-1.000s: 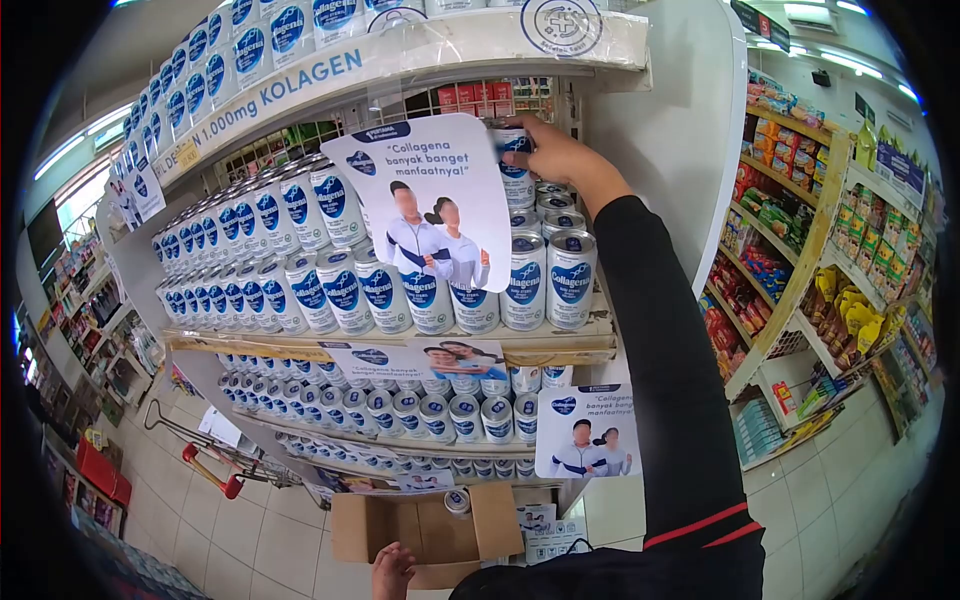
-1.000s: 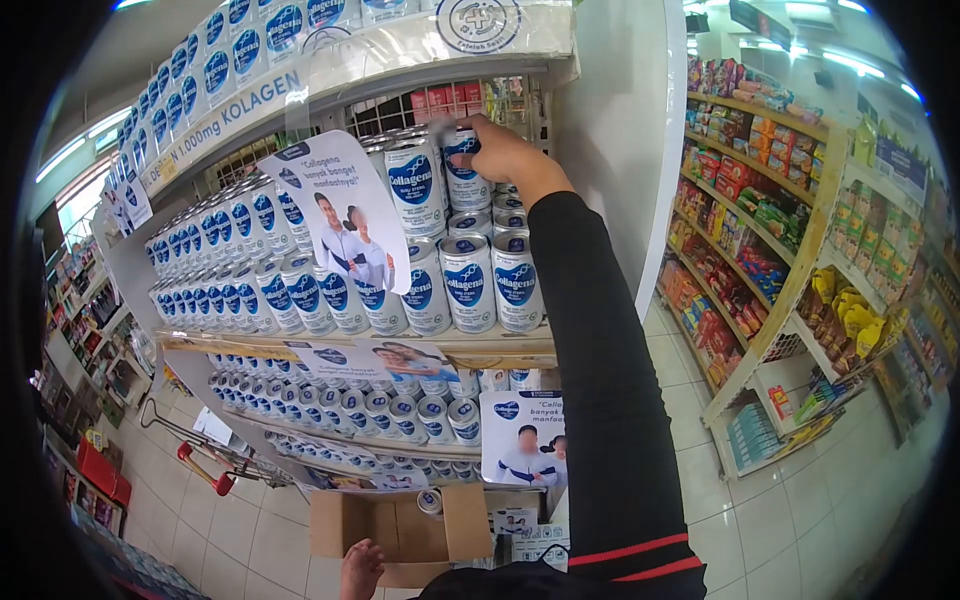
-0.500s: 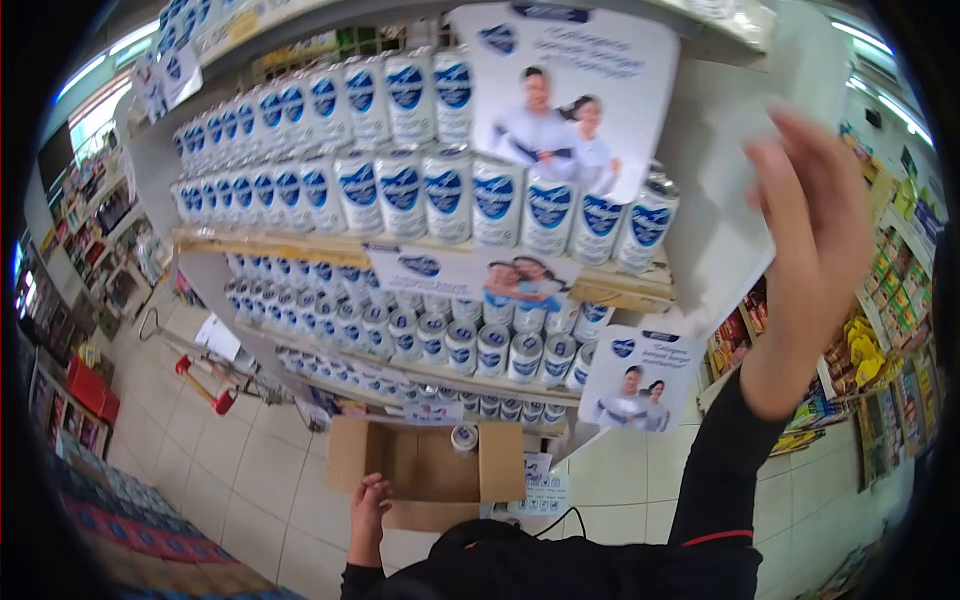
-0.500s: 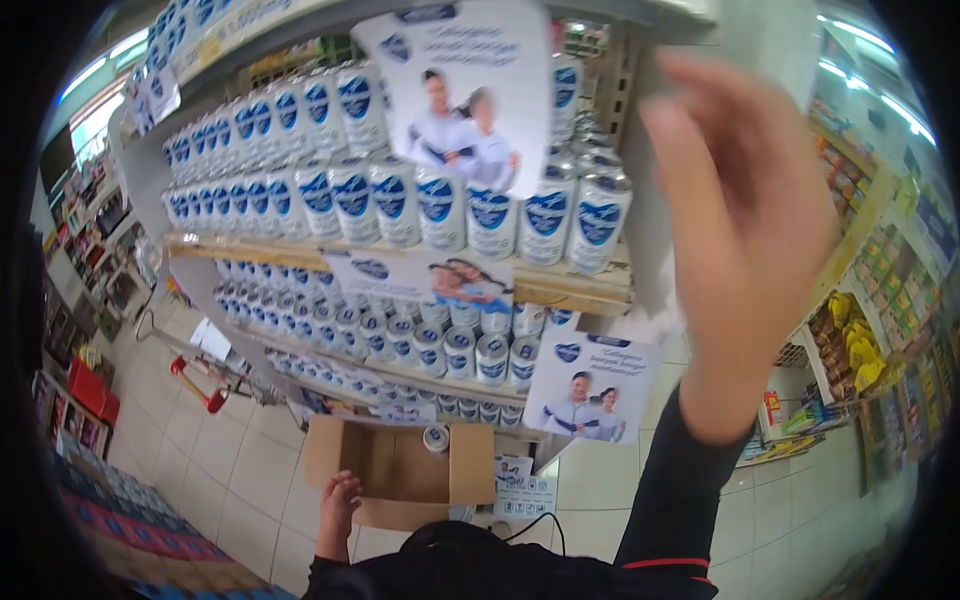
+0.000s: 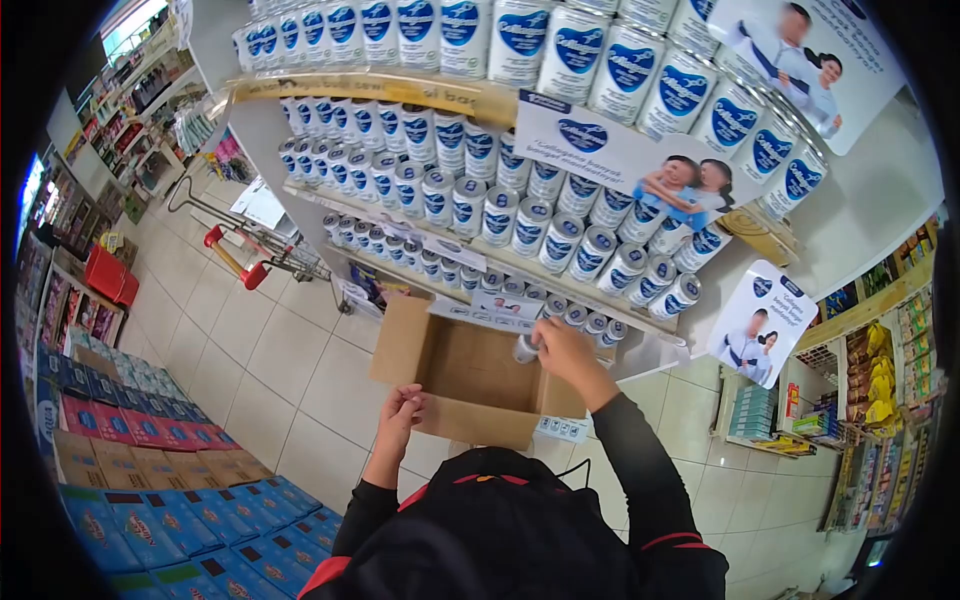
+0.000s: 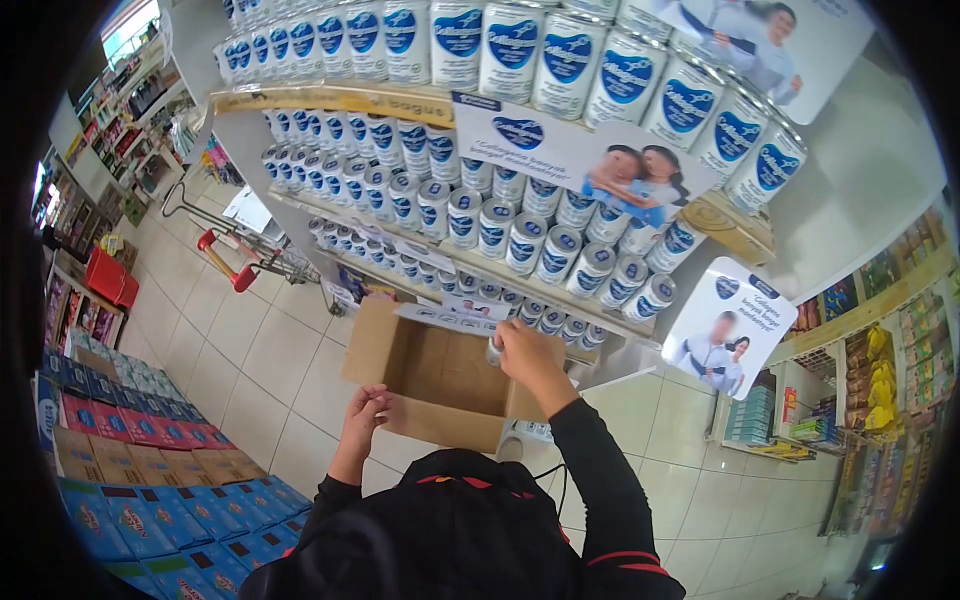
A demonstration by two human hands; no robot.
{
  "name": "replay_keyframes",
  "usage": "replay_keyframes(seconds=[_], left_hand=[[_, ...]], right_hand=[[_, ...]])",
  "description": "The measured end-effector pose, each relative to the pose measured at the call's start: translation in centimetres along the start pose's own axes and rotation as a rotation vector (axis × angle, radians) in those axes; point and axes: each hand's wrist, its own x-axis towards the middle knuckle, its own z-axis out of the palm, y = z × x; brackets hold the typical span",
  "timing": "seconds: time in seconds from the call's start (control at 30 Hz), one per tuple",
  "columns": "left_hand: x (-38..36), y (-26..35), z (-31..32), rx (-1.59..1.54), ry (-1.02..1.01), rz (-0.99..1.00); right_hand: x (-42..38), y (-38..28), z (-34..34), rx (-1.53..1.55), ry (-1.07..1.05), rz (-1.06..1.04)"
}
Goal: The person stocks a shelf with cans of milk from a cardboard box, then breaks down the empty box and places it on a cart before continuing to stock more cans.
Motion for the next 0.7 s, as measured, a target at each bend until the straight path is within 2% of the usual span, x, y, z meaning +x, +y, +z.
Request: replay_keyframes(seconds=[0.03, 0.07, 0.1, 0.17, 0.23, 0.33, 0.37, 0.43, 0.47, 0.53, 0.57, 0.63, 0.67, 0.7], left_hand=[[-0.1, 0.0, -0.7, -0.003, 0.006, 0.000], [-0.3, 0.1, -1.4, -0.028, 0.028, 0.004], [-0.6, 0.2, -2.1, -0.053, 0.054, 0.007], [-1.4, 0.6, -3.7, -0.076, 0.074, 0.001], [-1.7, 0.6, -5.2, -0.099, 0.141, -0.025], [-1.8, 0.5, -6.6, -0.093, 0.156, -0.008], [-1.7, 0.6, -6.7, -0.097, 0.158, -0.005], [-1.5, 0.9, -6.5, -0.065, 0.122, 0.045], [-1.3, 0.7, -6.4, -0.067, 0.122, 0.048], [-0.5, 0.2, -5.8, 0.057, 0.020, 0.203], [-0.4, 0.4, -5.4, 0.056, 0.021, 0.204], [-0.1, 1.0, -4.1, 0.526, -0.025, 0.511], [0.0, 0.9, -3.5, 0.525, -0.025, 0.512], [0.2, 0.7, -3.0, 0.710, -0.019, 0.615]], right_hand=[[0.0, 0.9, 1.5, -0.078, -0.078, 0.045], [0.1, 0.8, 2.6, -0.176, 0.059, 0.012], [-0.1, 1.1, 3.1, -0.174, 0.052, 0.004], [-0.3, 0.5, 3.1, -0.276, 0.227, 0.140], [-0.4, -0.9, 2.2, -0.217, 0.273, 0.136], [-1.4, -1.7, 3.1, -0.077, 0.271, 0.270], [-1.6, -1.6, 4.0, -0.078, 0.271, 0.265], [-2.1, -0.8, 6.2, -0.175, 0.466, 0.024], [-2.4, -0.9, 6.5, -0.133, 0.404, 0.038], [-2.3, -0.3, 7.0, -0.186, 0.340, 0.042], [-2.3, 0.0, 7.3, -0.237, 0.271, 0.051], [-2.1, 0.7, 8.2, -0.326, 0.317, 0.060], [-1.9, 1.0, 8.5, -0.416, 0.362, 0.069], [-1.9, 1.4, 8.6, -0.417, 0.364, 0.067]])
